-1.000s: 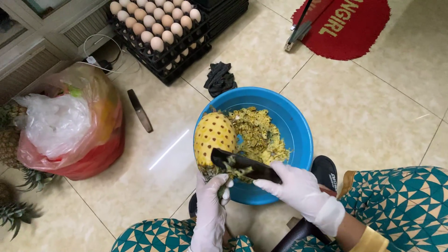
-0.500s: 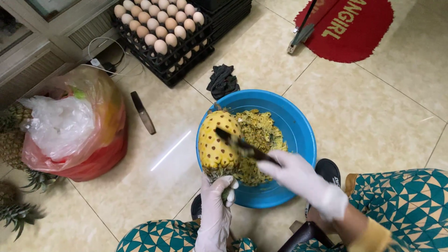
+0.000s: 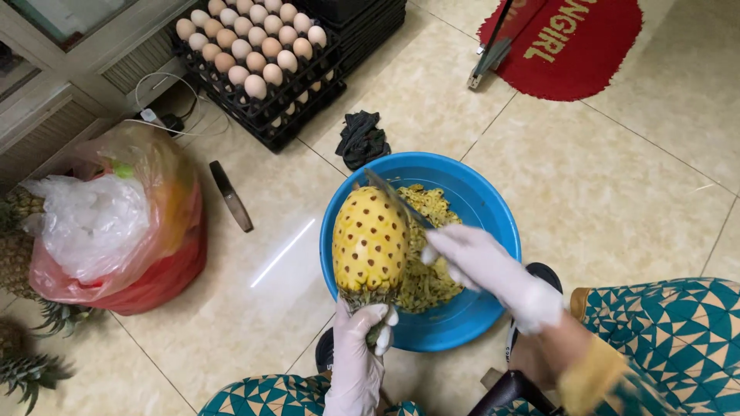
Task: Peeling and removing eyes from a pineapple using a knife over a bowl
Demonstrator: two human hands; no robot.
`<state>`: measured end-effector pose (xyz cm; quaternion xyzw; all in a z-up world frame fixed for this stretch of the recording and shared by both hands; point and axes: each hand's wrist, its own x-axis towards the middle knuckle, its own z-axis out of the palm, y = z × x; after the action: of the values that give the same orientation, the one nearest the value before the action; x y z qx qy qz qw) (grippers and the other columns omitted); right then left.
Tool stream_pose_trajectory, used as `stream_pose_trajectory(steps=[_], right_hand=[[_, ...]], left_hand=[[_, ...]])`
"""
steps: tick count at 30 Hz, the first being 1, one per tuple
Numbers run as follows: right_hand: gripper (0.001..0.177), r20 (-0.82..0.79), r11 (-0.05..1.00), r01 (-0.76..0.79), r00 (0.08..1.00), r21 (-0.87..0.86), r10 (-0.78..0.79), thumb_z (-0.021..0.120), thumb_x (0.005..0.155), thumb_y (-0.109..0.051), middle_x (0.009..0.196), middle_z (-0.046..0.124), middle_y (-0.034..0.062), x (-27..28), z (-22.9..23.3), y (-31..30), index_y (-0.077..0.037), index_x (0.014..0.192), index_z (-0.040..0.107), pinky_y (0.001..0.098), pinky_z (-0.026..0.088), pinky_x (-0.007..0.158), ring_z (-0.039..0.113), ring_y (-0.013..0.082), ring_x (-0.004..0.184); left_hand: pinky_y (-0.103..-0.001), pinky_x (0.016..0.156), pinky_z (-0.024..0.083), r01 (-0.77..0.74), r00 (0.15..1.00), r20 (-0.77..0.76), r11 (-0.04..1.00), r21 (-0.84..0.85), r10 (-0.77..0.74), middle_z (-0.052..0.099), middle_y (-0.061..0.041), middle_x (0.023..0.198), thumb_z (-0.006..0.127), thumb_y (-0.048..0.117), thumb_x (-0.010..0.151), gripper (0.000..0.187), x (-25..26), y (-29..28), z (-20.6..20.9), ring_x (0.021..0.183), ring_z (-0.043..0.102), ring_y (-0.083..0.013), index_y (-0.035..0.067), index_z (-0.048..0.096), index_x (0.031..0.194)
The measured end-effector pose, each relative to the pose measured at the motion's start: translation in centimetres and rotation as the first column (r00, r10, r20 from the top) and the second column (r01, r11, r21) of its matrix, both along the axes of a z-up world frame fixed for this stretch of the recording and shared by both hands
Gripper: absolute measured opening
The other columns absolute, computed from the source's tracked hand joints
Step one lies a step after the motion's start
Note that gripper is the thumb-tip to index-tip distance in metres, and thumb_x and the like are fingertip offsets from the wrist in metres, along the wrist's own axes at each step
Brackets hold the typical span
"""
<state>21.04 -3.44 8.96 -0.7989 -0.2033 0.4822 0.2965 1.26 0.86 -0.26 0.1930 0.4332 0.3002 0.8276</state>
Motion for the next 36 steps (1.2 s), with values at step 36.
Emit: stream_pose_trajectory(steps=[36], right_hand=[[0.048, 0.328, 0.924, -0.194, 0.894, -0.329, 0.304, 0.056, 0.087, -0.066, 0.096, 0.077, -0.0024, 1.7, 2.0, -2.2, -0.031, 0.114, 0.075, 0.0333, 0.047, 0.086, 0.069, 0.0185, 0.098]], left_hand=[[-0.025, 0.033, 0.03, 0.131, 0.969, -0.231, 0.977, 0.17, -0.089, 0.06, -0.022, 0.081, 0.066, -0.006, 0.059, 0.104, -0.1, 0.4, 2.3, 0.044, 0.041, -0.0153, 0.015, 0.043, 0.158]])
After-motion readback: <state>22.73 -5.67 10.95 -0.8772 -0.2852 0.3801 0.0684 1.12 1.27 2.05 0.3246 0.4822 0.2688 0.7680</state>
